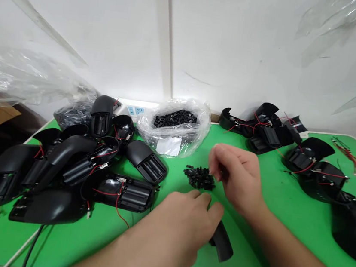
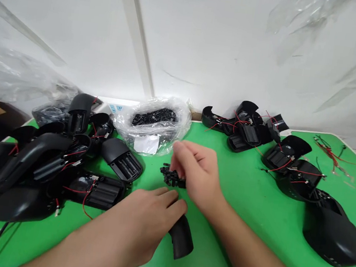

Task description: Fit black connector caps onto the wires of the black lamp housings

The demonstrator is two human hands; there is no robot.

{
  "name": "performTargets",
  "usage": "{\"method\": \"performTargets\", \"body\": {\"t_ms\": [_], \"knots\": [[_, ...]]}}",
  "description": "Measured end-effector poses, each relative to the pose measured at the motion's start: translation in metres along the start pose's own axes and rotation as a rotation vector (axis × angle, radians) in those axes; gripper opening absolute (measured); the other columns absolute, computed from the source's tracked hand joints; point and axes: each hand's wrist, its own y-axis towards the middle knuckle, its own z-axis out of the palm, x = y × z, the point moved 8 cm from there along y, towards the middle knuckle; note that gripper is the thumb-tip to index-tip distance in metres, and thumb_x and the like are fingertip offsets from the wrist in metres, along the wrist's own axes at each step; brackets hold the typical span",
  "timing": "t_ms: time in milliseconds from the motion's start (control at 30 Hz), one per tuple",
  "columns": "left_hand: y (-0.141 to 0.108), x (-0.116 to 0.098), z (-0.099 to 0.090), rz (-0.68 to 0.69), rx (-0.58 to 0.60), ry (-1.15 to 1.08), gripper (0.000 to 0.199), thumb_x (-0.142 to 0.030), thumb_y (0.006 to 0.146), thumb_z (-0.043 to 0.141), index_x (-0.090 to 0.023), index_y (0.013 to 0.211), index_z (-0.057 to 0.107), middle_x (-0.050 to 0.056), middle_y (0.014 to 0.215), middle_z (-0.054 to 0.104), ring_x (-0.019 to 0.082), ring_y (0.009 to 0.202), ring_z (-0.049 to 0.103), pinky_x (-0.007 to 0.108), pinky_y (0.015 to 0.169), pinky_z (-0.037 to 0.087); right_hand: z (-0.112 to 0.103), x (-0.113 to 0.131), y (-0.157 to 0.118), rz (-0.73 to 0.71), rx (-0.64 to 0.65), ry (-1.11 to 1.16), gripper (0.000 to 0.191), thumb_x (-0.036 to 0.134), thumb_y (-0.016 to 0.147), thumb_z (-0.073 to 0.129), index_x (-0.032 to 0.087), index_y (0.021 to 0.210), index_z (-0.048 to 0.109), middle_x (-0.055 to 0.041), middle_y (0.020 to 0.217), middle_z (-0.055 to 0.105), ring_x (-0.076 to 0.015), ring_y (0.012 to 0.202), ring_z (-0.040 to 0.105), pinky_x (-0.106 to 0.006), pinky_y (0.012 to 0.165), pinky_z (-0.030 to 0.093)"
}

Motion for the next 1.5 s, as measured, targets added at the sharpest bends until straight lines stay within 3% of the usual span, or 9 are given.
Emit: {"method": "performTargets", "body": {"t_ms": [133, 267, 633, 800, 1067, 1200, 1333, 1400, 1500], "knots": [[0.008, 0.002, 0.003, -0.065, -0.003, -0.070, 0.055, 0.000, 0.074, 0.054, -0.018, 0.126, 0.057, 0.013, 0.122, 0.067, 0.026, 0.102, 0.065, 0.032, 0.073, 0.053, 0.019, 0.013, -0.010, -0.086, 0.136, -0.118, 0.046, 0.031, 0.099, 0.053, 0.018, 0.056, 0.055, 0.0019, 0.051, 0.046, -0.0091, 0.049, 0.041, -0.025, 0.049, 0.032], [0.010, 0.005, 0.005, -0.134, 0.063, -0.058, 0.068, -0.001, 0.072, 0.057, -0.018, 0.138, 0.053, 0.015, 0.130, 0.065, 0.030, 0.109, 0.064, 0.035, 0.075, 0.056, 0.017, 0.007, -0.007, -0.023, 0.108, -0.113, 0.046, 0.034, 0.099, 0.054, 0.018, 0.056, 0.057, 0.0022, 0.050, 0.046, -0.0085, 0.048, 0.040, -0.025, 0.047, 0.030], [0.013, 0.012, 0.001, -0.194, 0.095, -0.134, 0.064, -0.010, 0.075, 0.062, -0.017, 0.138, 0.053, 0.017, 0.131, 0.062, 0.032, 0.118, 0.061, 0.043, 0.088, 0.059, 0.016, 0.003, -0.006, -0.004, 0.071, -0.053, 0.047, 0.033, 0.099, 0.055, 0.017, 0.055, 0.058, 0.0025, 0.048, 0.047, -0.0080, 0.047, 0.041, -0.024, 0.047, 0.031], [0.015, 0.009, 0.003, -0.226, 0.147, -0.059, 0.060, -0.011, 0.073, 0.064, -0.015, 0.132, 0.055, 0.017, 0.122, 0.064, 0.036, 0.108, 0.064, 0.053, 0.079, 0.062, 0.011, -0.006, 0.000, 0.000, 0.016, -0.012, 0.048, 0.035, 0.098, 0.058, 0.018, 0.054, 0.058, 0.0022, 0.048, 0.047, -0.0084, 0.047, 0.042, -0.024, 0.047, 0.032], [0.012, 0.009, 0.005, -0.256, 0.137, -0.067, 0.044, -0.008, 0.070, 0.064, -0.017, 0.113, 0.059, 0.015, 0.113, 0.066, 0.038, 0.100, 0.067, 0.050, 0.071, 0.059, -0.005, -0.018, 0.007, 0.029, -0.057, 0.034, 0.050, 0.042, 0.097, 0.062, 0.018, 0.054, 0.059, 0.0013, 0.049, 0.048, -0.0091, 0.046, 0.039, -0.026, 0.046, 0.030], [0.003, 0.031, -0.012, -0.295, -0.022, -0.460, 0.013, -0.025, 0.087, 0.064, -0.022, 0.099, 0.063, 0.005, 0.099, 0.070, 0.028, 0.091, 0.068, 0.040, 0.073, 0.053, -0.013, -0.021, 0.010, 0.041, -0.123, 0.053, 0.048, 0.041, 0.096, 0.063, 0.017, 0.054, 0.061, 0.0017, 0.046, 0.046, -0.0089, 0.044, 0.038, -0.026, 0.044, 0.027], [-0.003, 0.067, -0.031, -0.405, -0.403, -1.158, 0.031, -0.038, 0.087, 0.074, -0.025, 0.113, 0.063, -0.001, 0.098, 0.069, 0.016, 0.087, 0.065, 0.029, 0.078, 0.051, -0.020, -0.027, 0.013, 0.085, -0.183, 0.091, 0.047, 0.041, 0.094, 0.063, 0.018, 0.053, 0.060, 0.0017, 0.044, 0.044, -0.0091, 0.043, 0.037, -0.026, 0.044, 0.026], [-0.003, 0.080, -0.033, -0.440, -0.559, -1.317, 0.030, -0.035, 0.086, 0.076, -0.021, 0.108, 0.062, -0.001, 0.096, 0.067, 0.013, 0.087, 0.063, 0.026, 0.080, 0.049, -0.021, -0.030, 0.013, 0.113, -0.202, 0.102, 0.047, 0.041, 0.093, 0.064, 0.018, 0.052, 0.060, 0.0016, 0.043, 0.044, -0.0092, 0.042, 0.037, -0.025, 0.043, 0.025], [-0.001, 0.093, -0.026, -0.507, -0.660, -1.392, 0.033, -0.024, 0.081, 0.078, -0.020, 0.109, 0.060, -0.002, 0.094, 0.066, 0.011, 0.089, 0.062, 0.023, 0.081, 0.048, -0.021, -0.033, 0.014, 0.134, -0.202, 0.107, 0.046, 0.042, 0.092, 0.065, 0.018, 0.052, 0.060, 0.0014, 0.043, 0.044, -0.0090, 0.042, 0.038, -0.025, 0.042, 0.025]]}}
